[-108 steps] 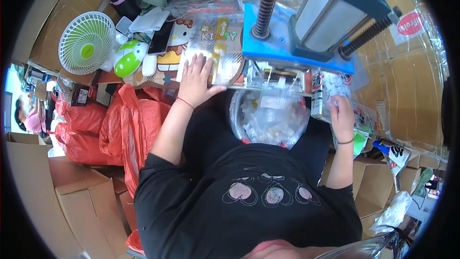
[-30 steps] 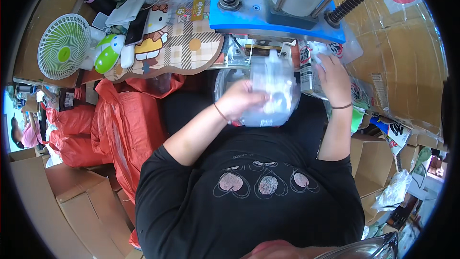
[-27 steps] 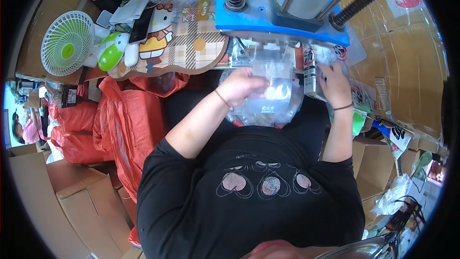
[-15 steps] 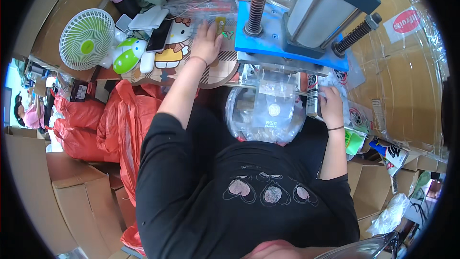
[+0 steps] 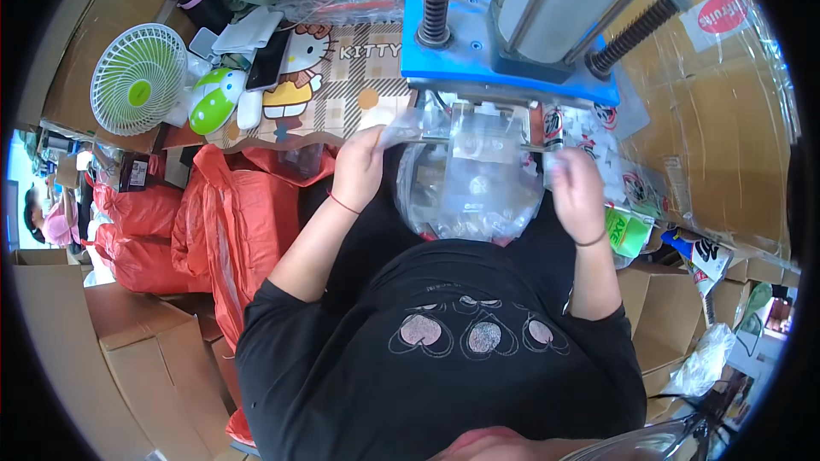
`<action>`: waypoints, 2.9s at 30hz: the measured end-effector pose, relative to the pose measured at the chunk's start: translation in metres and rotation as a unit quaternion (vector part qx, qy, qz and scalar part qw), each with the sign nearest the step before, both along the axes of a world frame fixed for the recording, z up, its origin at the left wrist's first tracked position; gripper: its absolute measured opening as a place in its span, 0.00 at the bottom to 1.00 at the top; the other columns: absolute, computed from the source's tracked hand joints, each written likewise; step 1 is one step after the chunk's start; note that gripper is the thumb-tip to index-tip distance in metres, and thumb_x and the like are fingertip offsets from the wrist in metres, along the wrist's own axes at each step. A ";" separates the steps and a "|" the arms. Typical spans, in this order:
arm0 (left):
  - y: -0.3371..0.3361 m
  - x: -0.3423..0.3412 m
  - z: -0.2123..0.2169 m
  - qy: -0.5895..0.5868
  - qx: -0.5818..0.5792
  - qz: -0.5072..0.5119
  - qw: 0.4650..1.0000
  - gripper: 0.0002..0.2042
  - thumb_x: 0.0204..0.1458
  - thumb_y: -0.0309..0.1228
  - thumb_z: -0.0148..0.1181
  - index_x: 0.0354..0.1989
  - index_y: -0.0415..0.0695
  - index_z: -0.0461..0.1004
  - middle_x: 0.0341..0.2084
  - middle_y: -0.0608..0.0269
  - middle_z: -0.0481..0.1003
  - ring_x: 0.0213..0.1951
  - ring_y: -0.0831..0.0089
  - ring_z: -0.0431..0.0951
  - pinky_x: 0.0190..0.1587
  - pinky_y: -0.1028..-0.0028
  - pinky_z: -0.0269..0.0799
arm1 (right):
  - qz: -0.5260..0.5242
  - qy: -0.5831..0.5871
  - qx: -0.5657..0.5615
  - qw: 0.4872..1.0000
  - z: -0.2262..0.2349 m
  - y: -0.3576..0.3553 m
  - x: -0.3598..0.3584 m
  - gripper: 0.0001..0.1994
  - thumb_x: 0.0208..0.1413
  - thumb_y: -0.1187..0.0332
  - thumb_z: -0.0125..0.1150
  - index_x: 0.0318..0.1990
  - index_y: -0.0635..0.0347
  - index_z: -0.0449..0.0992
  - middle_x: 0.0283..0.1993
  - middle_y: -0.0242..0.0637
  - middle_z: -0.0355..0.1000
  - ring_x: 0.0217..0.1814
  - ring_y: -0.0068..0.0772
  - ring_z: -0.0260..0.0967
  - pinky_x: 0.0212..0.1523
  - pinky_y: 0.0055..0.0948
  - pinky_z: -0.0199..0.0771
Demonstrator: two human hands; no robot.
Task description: The person is packaging small items into plastic bags using a sealing machine and placing them into cardboard boxes.
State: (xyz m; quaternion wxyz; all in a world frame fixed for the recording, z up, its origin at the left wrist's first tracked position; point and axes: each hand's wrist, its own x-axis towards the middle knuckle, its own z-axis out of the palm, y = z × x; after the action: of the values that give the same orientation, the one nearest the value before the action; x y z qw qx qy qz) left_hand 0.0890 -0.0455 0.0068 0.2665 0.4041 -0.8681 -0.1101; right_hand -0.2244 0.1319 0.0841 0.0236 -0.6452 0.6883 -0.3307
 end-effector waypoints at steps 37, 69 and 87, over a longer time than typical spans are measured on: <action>0.012 -0.040 0.016 0.246 0.703 -0.079 0.663 0.12 0.63 0.38 0.60 0.44 0.41 0.74 0.37 0.61 0.78 0.38 0.71 0.81 0.44 0.69 0.80 | 0.156 0.098 0.243 0.952 -0.125 0.040 0.042 0.16 0.56 0.61 0.64 0.50 0.52 0.76 0.53 0.38 0.73 0.57 0.42 0.69 0.56 0.42 0.69; 0.091 -0.052 -0.135 0.189 0.190 -0.208 0.941 0.13 0.62 0.34 0.55 0.29 0.40 0.78 0.55 0.46 0.70 0.57 0.51 0.69 0.61 0.59 0.60 | -0.352 -0.430 0.141 0.819 -0.332 0.061 -0.067 0.19 0.71 0.57 0.46 0.52 0.64 0.75 0.47 0.47 0.78 0.50 0.44 0.76 0.50 0.39 0.75; 0.128 -0.102 -0.079 0.083 0.250 -0.359 0.896 0.22 0.46 0.36 0.64 0.50 0.43 0.69 0.40 0.50 0.74 0.40 0.46 0.77 0.43 0.59 0.75 | 0.281 0.142 -0.058 0.947 -0.087 0.055 0.096 0.08 0.49 0.60 0.67 0.30 0.53 0.77 0.53 0.38 0.70 0.56 0.42 0.68 0.52 0.44 0.69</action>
State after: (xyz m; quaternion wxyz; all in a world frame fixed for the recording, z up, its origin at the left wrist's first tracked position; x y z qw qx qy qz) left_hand -0.0127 0.0823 -0.0723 0.1708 0.1079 -0.8727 -0.4446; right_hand -0.1280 0.1866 -0.0031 -0.0194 -0.8530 0.4549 -0.2549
